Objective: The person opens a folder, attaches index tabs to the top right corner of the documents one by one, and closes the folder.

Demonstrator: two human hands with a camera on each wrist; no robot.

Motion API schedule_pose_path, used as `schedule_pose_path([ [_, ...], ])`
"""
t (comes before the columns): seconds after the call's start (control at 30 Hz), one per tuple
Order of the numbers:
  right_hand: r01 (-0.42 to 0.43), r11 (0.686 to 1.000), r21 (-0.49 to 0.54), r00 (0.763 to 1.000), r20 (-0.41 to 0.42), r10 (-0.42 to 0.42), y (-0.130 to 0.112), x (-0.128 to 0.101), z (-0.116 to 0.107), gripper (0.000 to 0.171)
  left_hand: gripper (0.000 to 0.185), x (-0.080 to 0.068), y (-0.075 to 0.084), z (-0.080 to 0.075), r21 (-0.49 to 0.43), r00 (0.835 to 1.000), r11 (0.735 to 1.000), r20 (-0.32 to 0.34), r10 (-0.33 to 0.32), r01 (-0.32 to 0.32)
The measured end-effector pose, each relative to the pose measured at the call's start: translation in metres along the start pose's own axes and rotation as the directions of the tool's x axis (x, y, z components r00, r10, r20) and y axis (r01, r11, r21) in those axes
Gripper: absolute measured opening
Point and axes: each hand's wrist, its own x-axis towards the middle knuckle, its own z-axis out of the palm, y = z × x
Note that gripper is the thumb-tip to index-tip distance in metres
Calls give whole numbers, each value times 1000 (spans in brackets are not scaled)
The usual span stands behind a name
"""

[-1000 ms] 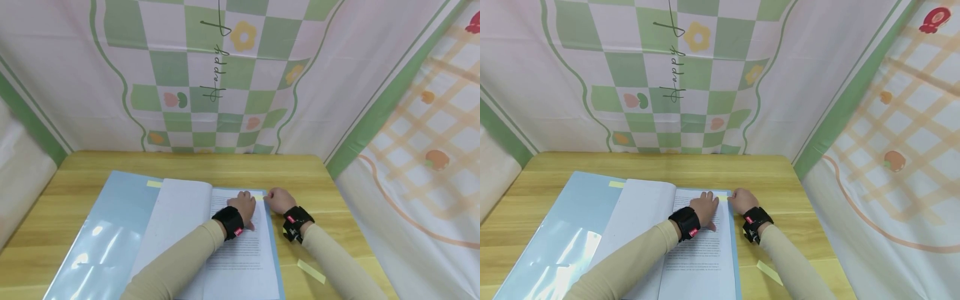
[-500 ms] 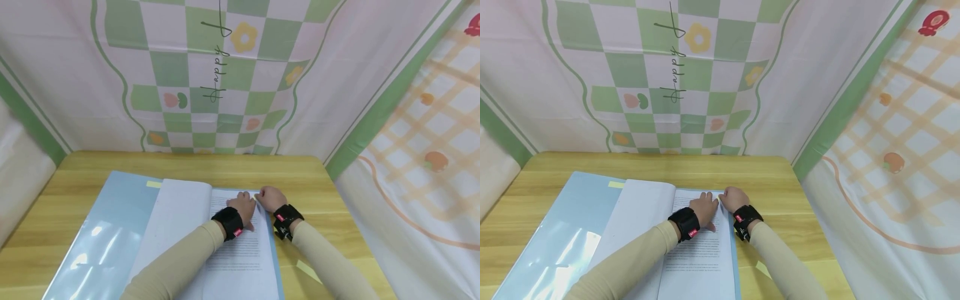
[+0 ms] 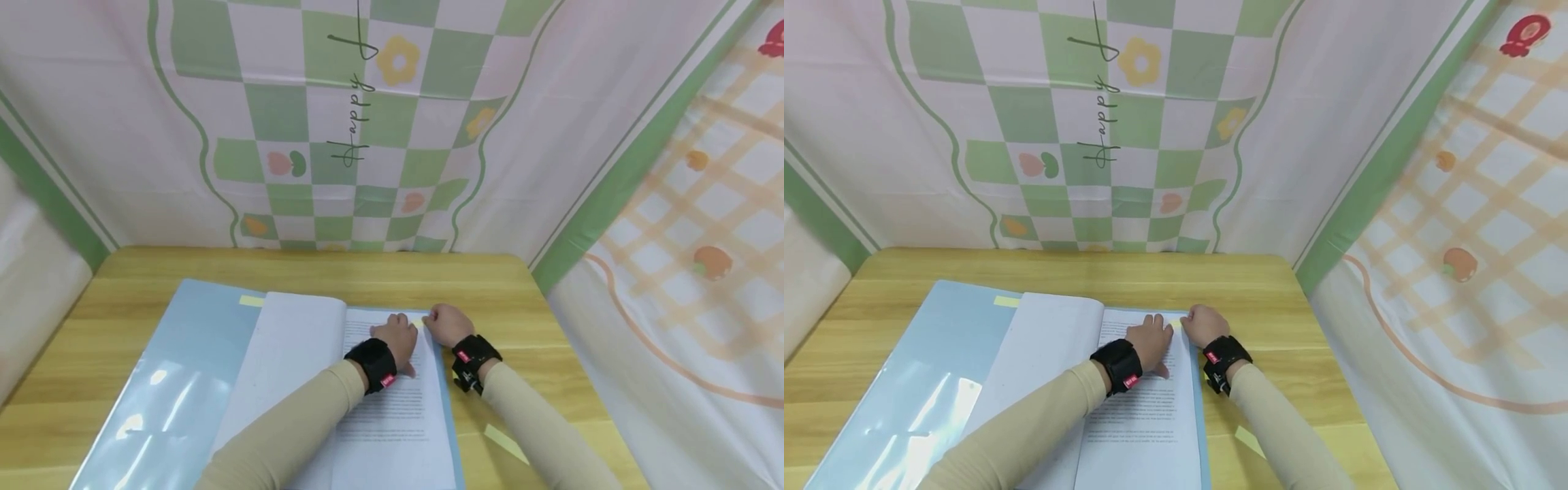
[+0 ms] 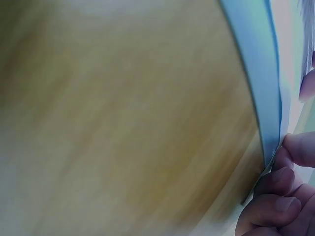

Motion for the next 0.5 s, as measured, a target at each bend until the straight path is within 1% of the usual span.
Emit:
schedule_pose_path([
  [0.17,-19,1000,17,1000,-7,20,4,2,1,43,99,-1,-2,-1,6,1000,1000,-29,7,-7],
  [0.4,-21,999,26,1000,5,21,3,1,3,43,96,0,-3,7,9,997,1000,-72,30,-29],
  [0.5,-29,999,19,999,12,29,3,-1,2,42,97,-2,-4,6,14,996,999,-83,36,-35],
])
